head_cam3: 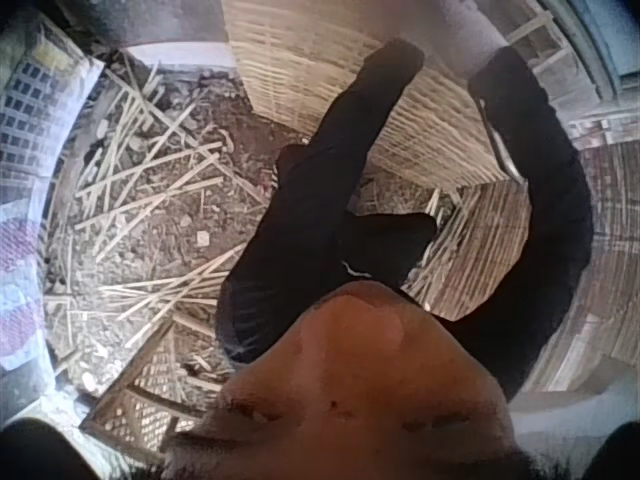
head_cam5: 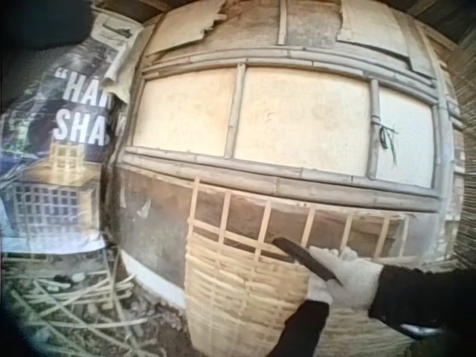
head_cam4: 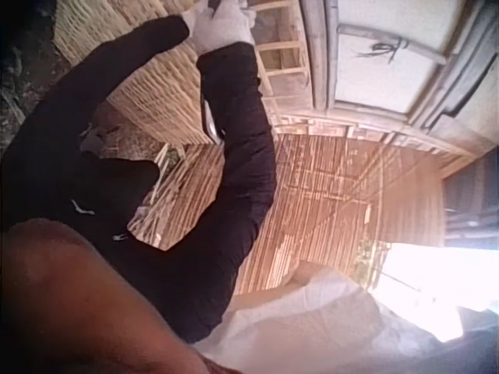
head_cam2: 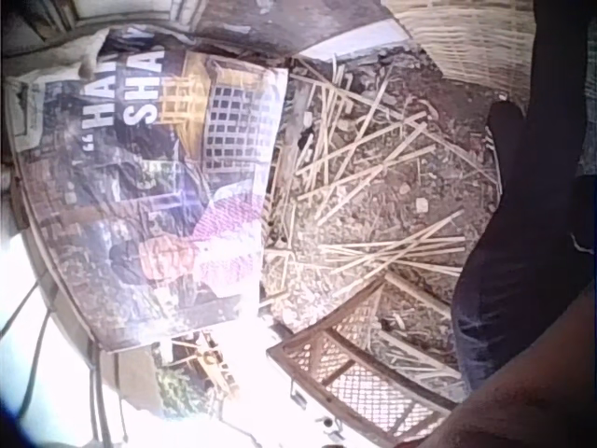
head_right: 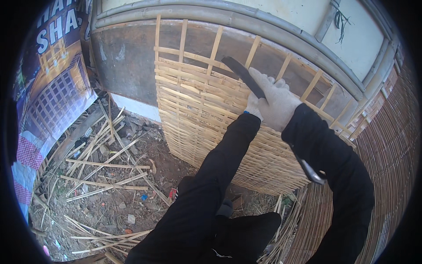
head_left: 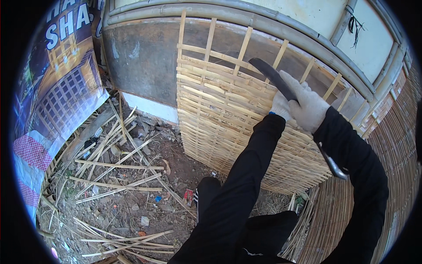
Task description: The person weaves thin bamboo strips into a wooden frame by hand and with a large blade to secure them into place.
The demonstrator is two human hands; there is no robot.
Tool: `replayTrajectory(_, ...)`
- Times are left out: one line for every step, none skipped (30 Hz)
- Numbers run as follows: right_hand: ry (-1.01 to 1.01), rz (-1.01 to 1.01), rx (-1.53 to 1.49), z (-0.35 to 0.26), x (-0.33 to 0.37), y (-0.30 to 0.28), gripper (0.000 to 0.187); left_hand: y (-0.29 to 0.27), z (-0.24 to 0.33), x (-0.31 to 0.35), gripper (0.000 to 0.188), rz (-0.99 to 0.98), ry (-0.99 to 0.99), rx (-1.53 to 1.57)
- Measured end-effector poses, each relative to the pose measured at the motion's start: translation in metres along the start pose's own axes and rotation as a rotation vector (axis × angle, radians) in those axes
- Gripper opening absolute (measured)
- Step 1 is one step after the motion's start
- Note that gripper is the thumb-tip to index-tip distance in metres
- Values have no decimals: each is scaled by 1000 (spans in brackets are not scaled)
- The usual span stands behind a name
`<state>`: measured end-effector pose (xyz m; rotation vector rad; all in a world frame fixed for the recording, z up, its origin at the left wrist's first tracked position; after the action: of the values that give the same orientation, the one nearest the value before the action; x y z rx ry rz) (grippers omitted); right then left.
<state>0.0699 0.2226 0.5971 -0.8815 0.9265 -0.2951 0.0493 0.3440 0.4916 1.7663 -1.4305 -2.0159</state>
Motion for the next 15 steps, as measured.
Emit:
replayTrajectory(1,0,-3,-6,-6,-12,67,-2,3,8,42,477,48,-169)
replayTrajectory(157,-126,-159,-16,-16,-21,67,-6,17,12,45,176,60,-413)
replayTrajectory(312,-258,-312,-22,-23,-23,67,-13,24,18,45,184,71,-425)
replayTrajectory(315,-202,-338,-22,-24,-21,67,19,23,24,46,138,128,-1037)
replayTrajectory(316,-206,-339,-23,-26,-20,67,41,23,30,47,80,181,-1649)
replayTrajectory(301,-72,-341,-26,-30,-21,67,-16,24,11,46,-20,535,-1547)
replayTrajectory(296,60,-334,-24,-32,-23,67,-14,19,10,46,-17,526,-1537)
replayTrajectory(279,196,-315,-18,-32,-18,65,-12,15,9,40,-47,448,-1287)
replayTrajectory(288,189,-314,-15,-28,-13,65,-10,11,9,35,-71,370,-1037)
replayTrajectory(301,112,-289,-13,-24,-10,65,-3,7,7,31,-97,292,-787)
replayTrajectory(311,36,-266,-12,-20,-7,65,4,4,5,27,-123,217,-538)
replayTrajectory(321,-40,-241,-11,-15,-3,65,11,1,3,25,-145,142,-288)
replayTrajectory(316,-36,-251,-14,-8,4,65,15,4,3,24,-166,72,-55)
replayTrajectory(169,-15,-137,-19,1,14,66,14,8,4,24,-163,76,-64)
replayTrajectory(24,9,-22,-22,5,19,66,12,11,4,26,-152,68,-17)
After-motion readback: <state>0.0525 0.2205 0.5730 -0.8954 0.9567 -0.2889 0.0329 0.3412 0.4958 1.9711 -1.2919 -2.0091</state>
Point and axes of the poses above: each hand's wrist, its own x-axis away from the middle knuckle, its own y-axis out of the palm, z = x × y, the point moved 1 cm from there along -x, towards the middle knuckle, and after that the axes turned 8 degrees about z, right-handed, at the moved point
